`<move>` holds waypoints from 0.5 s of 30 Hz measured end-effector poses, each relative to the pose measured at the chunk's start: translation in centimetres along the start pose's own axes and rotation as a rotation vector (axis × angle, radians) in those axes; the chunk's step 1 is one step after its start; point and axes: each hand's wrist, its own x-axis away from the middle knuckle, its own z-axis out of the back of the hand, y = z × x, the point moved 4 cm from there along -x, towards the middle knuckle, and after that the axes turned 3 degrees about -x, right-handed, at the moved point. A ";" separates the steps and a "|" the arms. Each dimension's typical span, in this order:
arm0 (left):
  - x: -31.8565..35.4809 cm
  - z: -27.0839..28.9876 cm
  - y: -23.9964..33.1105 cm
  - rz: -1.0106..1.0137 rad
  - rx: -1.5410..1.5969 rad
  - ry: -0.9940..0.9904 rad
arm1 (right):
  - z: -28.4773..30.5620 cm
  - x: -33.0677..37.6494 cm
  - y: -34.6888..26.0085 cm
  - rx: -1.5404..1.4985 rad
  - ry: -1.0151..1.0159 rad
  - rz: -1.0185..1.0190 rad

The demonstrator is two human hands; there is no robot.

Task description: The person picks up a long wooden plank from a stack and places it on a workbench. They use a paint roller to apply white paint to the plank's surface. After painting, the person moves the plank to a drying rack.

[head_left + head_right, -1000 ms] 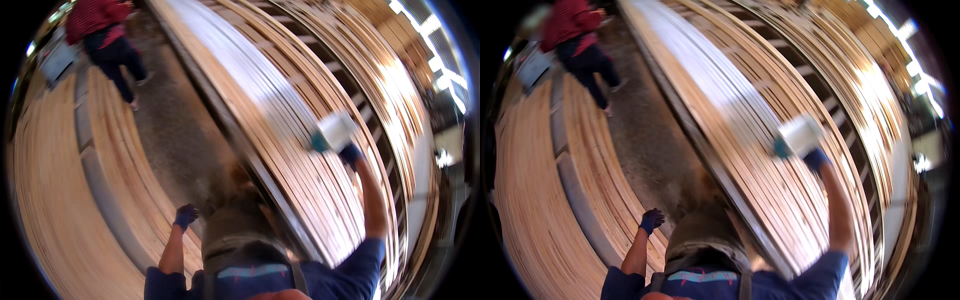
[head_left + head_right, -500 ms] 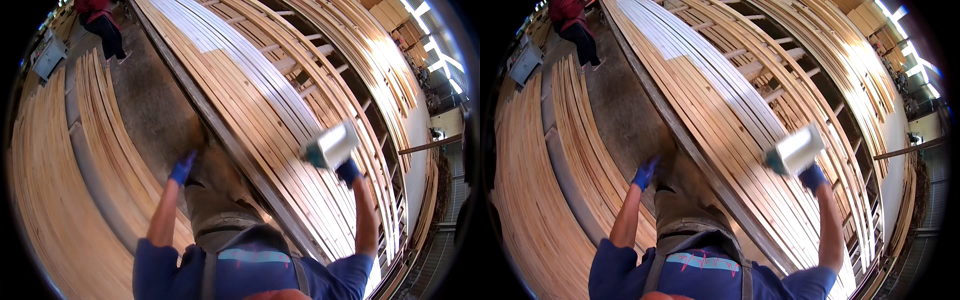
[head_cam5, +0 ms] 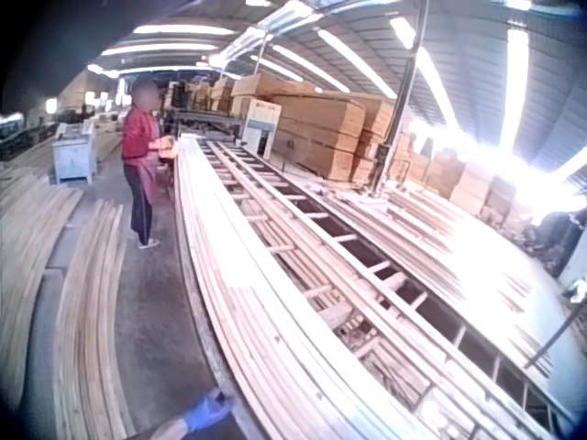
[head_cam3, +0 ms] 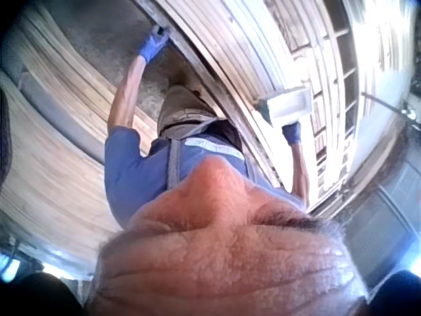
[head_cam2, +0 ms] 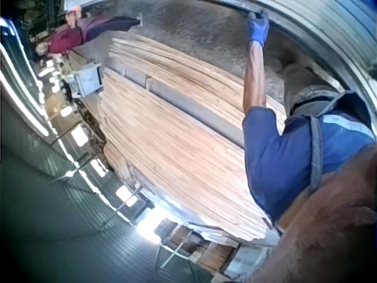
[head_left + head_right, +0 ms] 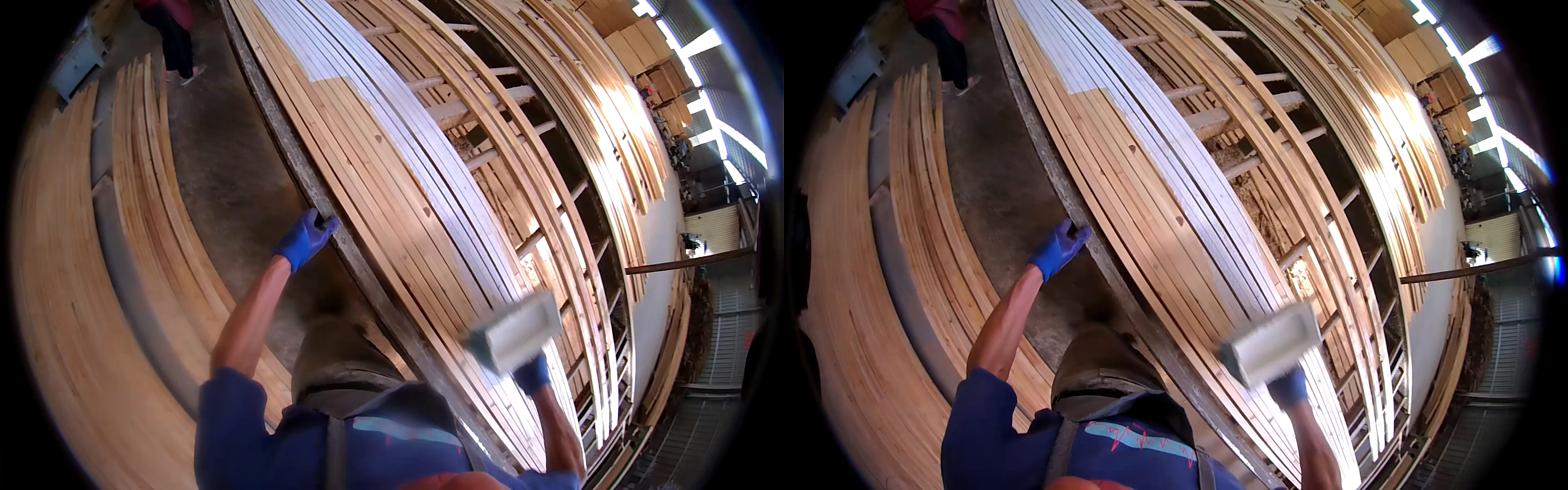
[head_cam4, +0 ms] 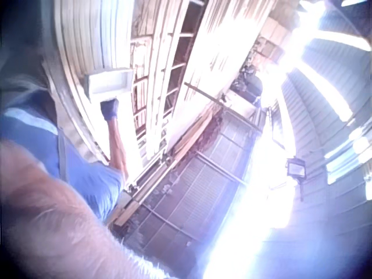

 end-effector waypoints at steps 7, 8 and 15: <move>1.5 0.5 1.4 -0.089 -0.187 0.188 | 7.7 -31.7 -31.5 -0.050 0.100 0.397; 1.3 0.2 0.4 -0.080 -0.137 0.247 | 8.9 -35.1 -35.6 -0.042 0.122 0.417; 1.6 -0.2 0.9 -0.073 -0.116 0.182 | 11.7 -48.0 -46.6 -0.014 0.180 0.389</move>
